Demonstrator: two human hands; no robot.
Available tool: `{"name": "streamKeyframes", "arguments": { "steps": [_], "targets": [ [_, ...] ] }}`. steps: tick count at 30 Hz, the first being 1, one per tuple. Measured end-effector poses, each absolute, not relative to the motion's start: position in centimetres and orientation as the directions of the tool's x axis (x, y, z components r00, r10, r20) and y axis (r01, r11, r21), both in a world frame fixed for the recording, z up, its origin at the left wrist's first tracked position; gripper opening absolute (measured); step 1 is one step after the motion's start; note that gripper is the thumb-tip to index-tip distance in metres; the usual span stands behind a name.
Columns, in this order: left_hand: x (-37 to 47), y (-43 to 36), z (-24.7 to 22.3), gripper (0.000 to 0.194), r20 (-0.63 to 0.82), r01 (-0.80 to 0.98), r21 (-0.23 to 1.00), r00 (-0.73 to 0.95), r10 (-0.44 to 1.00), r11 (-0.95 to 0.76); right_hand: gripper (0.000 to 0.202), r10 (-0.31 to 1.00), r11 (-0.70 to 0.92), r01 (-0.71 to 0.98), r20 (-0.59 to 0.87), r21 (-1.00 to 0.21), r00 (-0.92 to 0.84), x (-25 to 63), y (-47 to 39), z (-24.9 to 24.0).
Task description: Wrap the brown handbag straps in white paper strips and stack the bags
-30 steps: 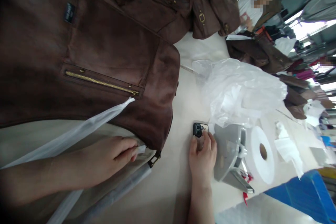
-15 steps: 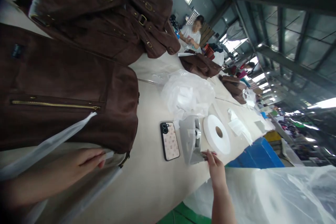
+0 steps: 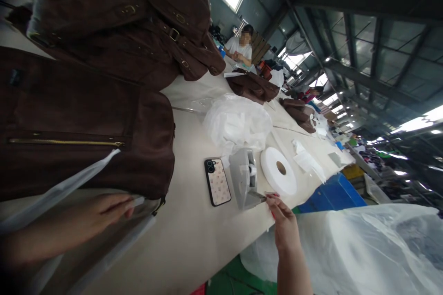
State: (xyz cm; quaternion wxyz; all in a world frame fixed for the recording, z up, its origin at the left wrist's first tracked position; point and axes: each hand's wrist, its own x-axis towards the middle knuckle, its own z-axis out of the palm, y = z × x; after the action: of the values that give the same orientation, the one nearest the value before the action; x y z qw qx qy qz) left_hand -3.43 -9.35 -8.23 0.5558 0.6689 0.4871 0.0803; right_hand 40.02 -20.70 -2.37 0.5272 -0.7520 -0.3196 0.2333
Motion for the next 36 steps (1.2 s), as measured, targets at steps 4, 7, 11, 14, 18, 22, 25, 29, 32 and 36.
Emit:
{"name": "streamKeyframes", "arguments": {
  "steps": [4,7,11,14,18,22,25,29,32,36],
  "targets": [
    [-3.4,-9.3,-8.4,0.039,-0.435,0.552,0.829,0.527,0.73,0.095,0.033,0.678,-0.378,0.221,-0.106,-0.899,0.728,39.7,-22.4,-3.2],
    [-3.3,-9.5,-7.8,0.039,-0.426,0.548,0.83,0.502,0.753,0.104,0.035,0.648,-0.52,0.368,-0.074,-0.771,0.758,40.0,-23.1,-3.8],
    [-3.1,-9.9,-6.7,0.033,-0.416,0.595,0.802,0.487,0.768,0.057,0.028,0.612,-0.695,0.569,0.054,-0.44,0.789,39.2,-23.6,-4.0],
    [-2.9,-9.9,-7.0,0.031,-0.423,0.634,0.772,0.463,0.779,0.042,0.028,0.586,-0.609,0.537,0.124,-0.584,0.8,34.5,-22.5,-4.5],
    [-3.0,-10.0,-7.6,0.031,-0.396,0.621,0.784,0.472,0.788,0.022,0.031,0.836,-0.291,0.157,-0.171,-0.944,0.521,22.9,-19.1,-5.4],
    [-3.2,-10.4,-7.4,0.034,-0.376,0.677,0.733,0.481,0.792,-0.063,0.031,0.903,-0.398,-0.099,-0.408,-0.912,0.132,14.0,-16.0,-6.1],
    [-3.1,-10.6,-7.2,0.032,-0.355,0.717,0.69,0.458,0.815,-0.102,0.033,0.899,-0.434,-0.011,-0.433,-0.901,0.064,11.9,-14.9,-6.7],
    [-3.0,-10.7,-6.9,0.031,-0.378,0.741,0.668,0.423,0.824,-0.075,0.033,0.893,-0.45,0.1,-0.443,-0.888,0.083,12.0,-14.5,-7.2],
    [-3.0,-10.7,-6.7,0.029,-0.403,0.74,0.671,0.417,0.815,-0.047,0.03,0.888,-0.46,0.138,-0.451,-0.877,0.088,12.1,-14.3,-7.2],
    [-3.2,-10.7,-6.8,0.029,-0.36,0.701,0.705,0.481,0.799,-0.104,0.023,0.87,-0.492,0.199,-0.489,-0.848,0.066,11.9,-13.8,-6.8]
  ]
}}
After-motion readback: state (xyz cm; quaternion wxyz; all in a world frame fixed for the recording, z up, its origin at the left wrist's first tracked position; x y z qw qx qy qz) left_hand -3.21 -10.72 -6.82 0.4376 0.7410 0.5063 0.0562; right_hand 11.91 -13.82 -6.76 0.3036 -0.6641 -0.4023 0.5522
